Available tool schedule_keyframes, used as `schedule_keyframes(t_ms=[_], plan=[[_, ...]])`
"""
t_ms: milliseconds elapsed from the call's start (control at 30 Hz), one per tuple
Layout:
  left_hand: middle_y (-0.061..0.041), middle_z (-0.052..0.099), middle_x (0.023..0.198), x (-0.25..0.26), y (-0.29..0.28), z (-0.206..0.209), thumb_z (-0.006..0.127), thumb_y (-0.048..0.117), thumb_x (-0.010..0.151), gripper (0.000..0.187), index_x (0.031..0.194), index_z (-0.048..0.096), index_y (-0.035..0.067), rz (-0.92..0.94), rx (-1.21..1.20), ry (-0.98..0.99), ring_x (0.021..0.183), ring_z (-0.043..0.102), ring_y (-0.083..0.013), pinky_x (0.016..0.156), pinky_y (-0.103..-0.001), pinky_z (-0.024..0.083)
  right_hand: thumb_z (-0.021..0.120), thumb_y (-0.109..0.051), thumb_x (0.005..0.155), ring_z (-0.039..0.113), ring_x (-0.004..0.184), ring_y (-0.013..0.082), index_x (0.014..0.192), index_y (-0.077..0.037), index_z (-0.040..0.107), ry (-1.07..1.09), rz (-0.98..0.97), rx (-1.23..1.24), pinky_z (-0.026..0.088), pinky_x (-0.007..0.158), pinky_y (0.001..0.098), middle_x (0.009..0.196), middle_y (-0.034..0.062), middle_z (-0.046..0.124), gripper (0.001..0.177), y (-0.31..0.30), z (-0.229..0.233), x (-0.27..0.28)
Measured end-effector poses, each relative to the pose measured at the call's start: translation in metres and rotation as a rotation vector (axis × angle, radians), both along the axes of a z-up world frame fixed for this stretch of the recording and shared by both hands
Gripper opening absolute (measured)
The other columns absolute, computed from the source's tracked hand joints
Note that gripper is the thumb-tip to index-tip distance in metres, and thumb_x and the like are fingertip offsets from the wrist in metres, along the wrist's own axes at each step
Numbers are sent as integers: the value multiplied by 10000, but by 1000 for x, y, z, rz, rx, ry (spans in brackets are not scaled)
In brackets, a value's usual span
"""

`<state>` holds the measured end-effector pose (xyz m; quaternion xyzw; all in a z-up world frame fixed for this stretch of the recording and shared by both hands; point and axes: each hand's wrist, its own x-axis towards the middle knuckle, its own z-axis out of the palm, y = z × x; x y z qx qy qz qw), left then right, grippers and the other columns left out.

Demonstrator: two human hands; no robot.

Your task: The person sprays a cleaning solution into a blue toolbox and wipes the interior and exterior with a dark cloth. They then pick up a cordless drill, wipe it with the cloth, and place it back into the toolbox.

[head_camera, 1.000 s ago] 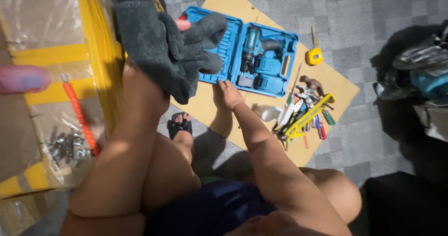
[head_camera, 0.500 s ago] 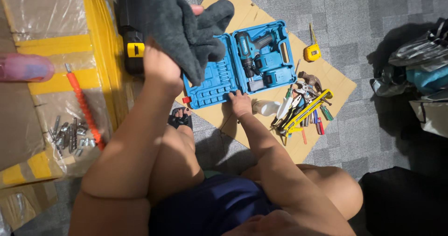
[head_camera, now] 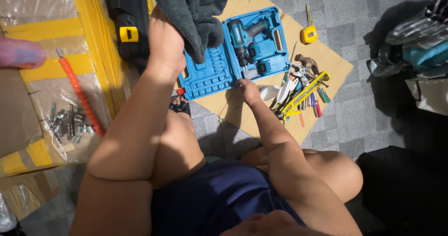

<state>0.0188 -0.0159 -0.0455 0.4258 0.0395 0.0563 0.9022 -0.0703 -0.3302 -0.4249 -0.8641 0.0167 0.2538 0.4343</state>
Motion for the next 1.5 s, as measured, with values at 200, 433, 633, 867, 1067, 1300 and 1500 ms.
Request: schedule_keyframes(t_ms=[200,433,633,867,1067,1300,1500], plan=[[-100,724,1238,3,-8,4,549,198,1123,281,1265,687,-1,-24,-57,-10,1073,720,-184,922,-326,601,555,-263,935,672,1073,376,1242,-94,655,8,590,-570,533,886,454,1241,203,655,364,18,4,-41],[-92,714,1194,11,-8,-9,540,286,1083,309,1235,688,63,-74,95,74,970,716,-185,822,-329,588,668,-250,869,728,977,319,1160,-77,746,-41,335,-194,554,883,406,1063,177,751,347,40,25,-30],[-127,764,1126,29,-19,-47,458,401,1074,425,1279,620,67,-71,186,182,935,775,-182,828,-331,628,677,-153,986,638,744,180,1079,-51,631,-89,-626,1158,517,671,303,883,74,668,145,81,167,103],[-211,656,1186,40,-68,-79,623,407,973,669,1422,356,-11,100,646,91,1101,671,-343,916,-430,556,614,-36,1037,642,1027,181,1255,17,654,-684,-352,750,541,947,334,1142,91,726,228,156,315,91],[-278,746,1093,43,-76,-64,574,460,978,537,1184,669,-26,345,743,216,1079,702,-432,914,-480,538,603,116,798,613,1134,361,1218,-4,684,-1232,-158,29,483,999,368,1246,232,651,445,146,338,72],[-267,742,928,4,-87,-21,450,618,949,683,1023,751,10,206,826,222,938,709,-439,820,-481,550,711,33,929,600,864,144,1146,-13,713,-854,-143,290,508,773,282,1017,56,628,222,113,389,55],[-224,792,821,-19,-41,-12,457,687,918,802,864,799,-35,6,582,341,821,773,-353,752,-447,583,722,-3,940,571,845,99,1143,-24,701,-662,64,354,493,767,250,1018,18,624,205,139,404,38]])
